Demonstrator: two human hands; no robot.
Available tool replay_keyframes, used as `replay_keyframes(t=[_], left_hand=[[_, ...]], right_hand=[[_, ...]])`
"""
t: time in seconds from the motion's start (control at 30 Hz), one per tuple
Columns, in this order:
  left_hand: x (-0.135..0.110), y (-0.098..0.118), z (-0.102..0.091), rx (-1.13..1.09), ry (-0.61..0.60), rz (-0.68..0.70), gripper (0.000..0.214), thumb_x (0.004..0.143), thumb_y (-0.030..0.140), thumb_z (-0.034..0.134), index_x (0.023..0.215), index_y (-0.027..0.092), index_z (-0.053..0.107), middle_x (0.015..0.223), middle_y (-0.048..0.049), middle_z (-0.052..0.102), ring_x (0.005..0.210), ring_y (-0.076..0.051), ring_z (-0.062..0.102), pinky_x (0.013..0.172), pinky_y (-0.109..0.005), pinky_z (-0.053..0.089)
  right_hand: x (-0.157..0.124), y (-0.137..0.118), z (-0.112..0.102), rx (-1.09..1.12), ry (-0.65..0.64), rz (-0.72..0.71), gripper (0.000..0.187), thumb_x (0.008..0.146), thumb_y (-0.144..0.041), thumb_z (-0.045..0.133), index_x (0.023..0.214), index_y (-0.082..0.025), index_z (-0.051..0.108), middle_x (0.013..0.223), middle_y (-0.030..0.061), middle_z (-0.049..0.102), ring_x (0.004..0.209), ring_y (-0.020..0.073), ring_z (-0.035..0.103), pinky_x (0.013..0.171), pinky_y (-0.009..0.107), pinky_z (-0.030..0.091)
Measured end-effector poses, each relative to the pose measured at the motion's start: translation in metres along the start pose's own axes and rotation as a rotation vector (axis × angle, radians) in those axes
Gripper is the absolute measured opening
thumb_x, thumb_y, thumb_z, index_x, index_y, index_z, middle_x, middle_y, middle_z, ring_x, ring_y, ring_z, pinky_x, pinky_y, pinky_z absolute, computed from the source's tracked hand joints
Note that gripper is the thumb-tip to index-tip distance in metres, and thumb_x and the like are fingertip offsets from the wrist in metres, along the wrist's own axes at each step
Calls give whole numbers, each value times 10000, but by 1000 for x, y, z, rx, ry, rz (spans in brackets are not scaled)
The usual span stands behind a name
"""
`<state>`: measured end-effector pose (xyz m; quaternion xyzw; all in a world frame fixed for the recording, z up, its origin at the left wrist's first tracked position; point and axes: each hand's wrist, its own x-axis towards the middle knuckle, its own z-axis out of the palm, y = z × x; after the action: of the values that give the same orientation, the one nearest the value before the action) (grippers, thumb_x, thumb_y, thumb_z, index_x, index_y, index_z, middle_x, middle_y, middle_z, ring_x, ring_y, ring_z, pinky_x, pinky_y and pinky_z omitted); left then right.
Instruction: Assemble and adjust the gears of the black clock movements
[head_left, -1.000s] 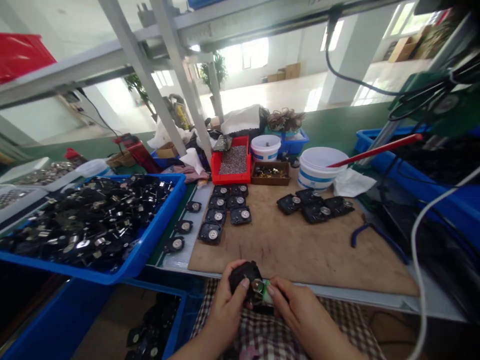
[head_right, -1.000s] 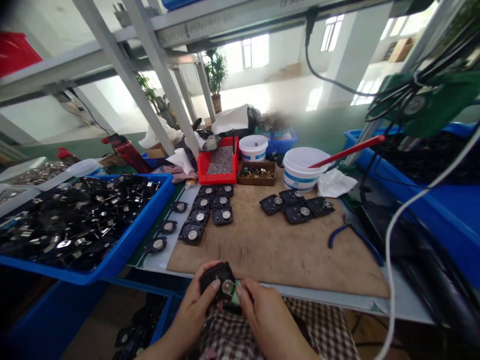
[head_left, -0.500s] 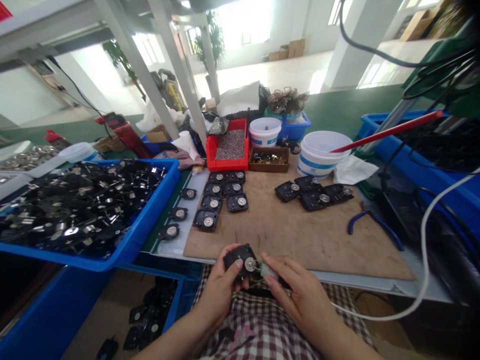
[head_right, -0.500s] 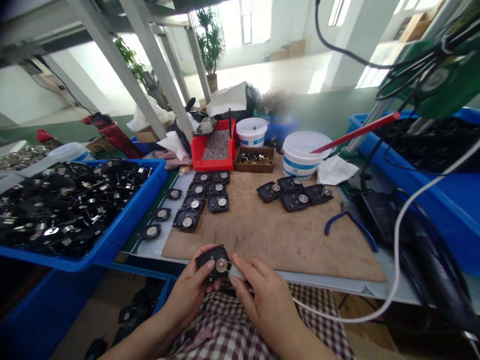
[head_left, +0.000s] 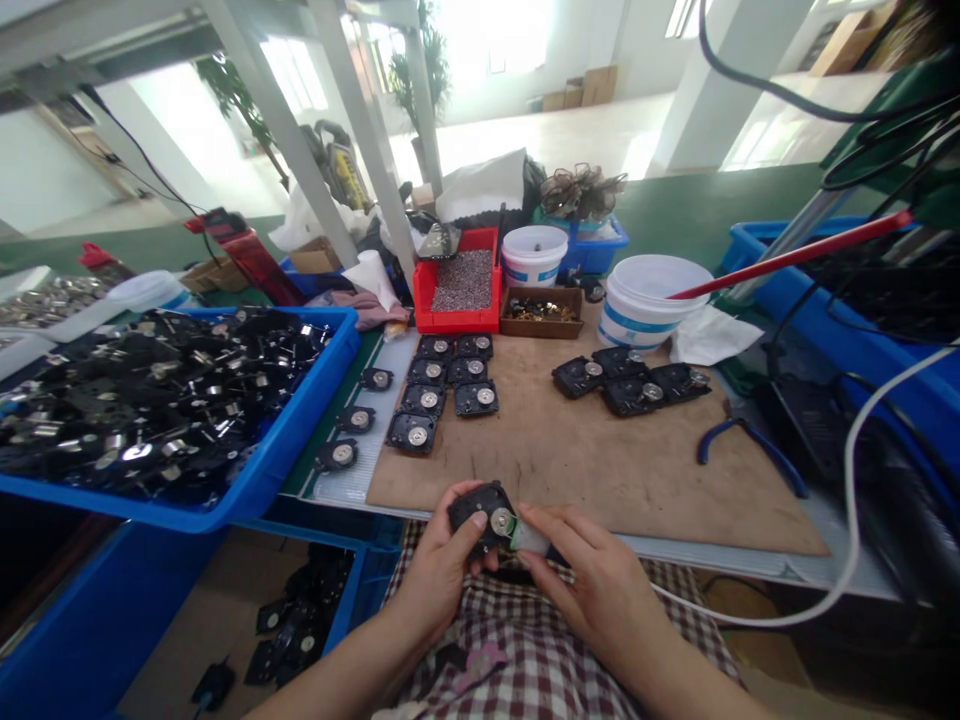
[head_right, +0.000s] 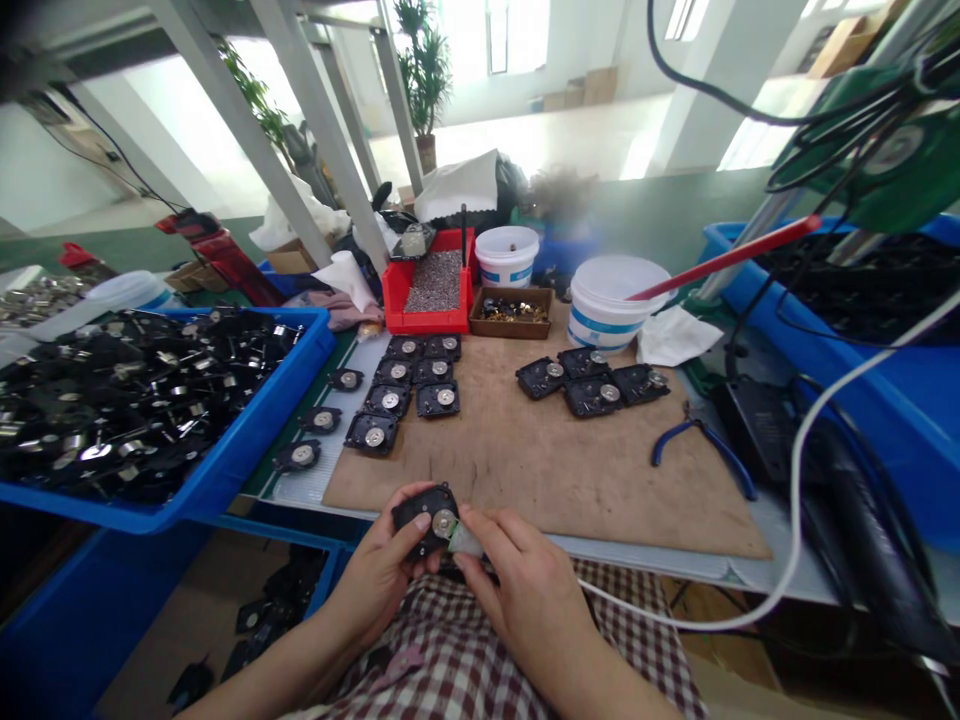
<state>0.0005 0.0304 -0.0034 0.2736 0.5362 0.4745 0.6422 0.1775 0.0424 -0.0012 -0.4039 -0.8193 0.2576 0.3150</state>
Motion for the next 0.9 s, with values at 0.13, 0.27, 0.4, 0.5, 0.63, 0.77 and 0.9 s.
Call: replay_keyframes(t=[0.13,0.27,0.4,0.5,0.63,0.77,0.9], left_hand=[[0,0,0,7,1,-3,426,809,359,626,1163,201,449,828,9,597,574,-96,536,511,-209,360],[0,2,0,34,16,-19,428,819,371,631,1186,235,458,848,18,606,592,-90,536,519,-200,377],[3,1,-2,41,40,-37,457,788,384,669,1186,261,480,921,13,623,623,-95,546,529,-203,405],[4,1,-2,35,54,-43,486,755,388,699,1174,256,492,943,8,625,631,-103,555,530,-208,418],[6,1,-2,41,49,-30,471,762,384,692,1172,254,498,948,4,628,640,-108,557,531,-208,422],[6,-1,-3,46,35,-27,465,798,389,656,1204,258,472,907,5,628,631,-108,546,533,-206,411],[4,-2,-4,50,31,-38,495,801,401,649,1227,246,449,869,-2,635,629,-116,546,534,-209,399]], right_hand=[[1,-3,-1,17,-22,60,324,904,-144,536,1228,-156,534,1070,116,613,942,248,610,816,399,541],[5,-10,-6,14,-43,123,354,855,-116,611,1205,-143,563,1011,102,626,883,251,615,764,393,544],[10,-11,-8,-33,-56,144,384,829,-134,664,1201,-159,573,994,72,634,864,223,619,753,342,543],[11,-11,-9,-40,-59,148,382,834,-146,664,1204,-164,572,1021,67,633,899,215,614,782,329,535],[11,-11,-9,-38,-70,152,388,835,-147,662,1211,-156,571,1017,74,630,893,218,612,785,336,532],[10,-12,-8,-44,-77,153,389,831,-129,659,1209,-157,572,1009,79,629,897,229,611,777,347,532],[10,-13,-7,-58,-76,145,403,829,-122,657,1219,-161,565,994,83,629,869,236,611,748,356,533]])
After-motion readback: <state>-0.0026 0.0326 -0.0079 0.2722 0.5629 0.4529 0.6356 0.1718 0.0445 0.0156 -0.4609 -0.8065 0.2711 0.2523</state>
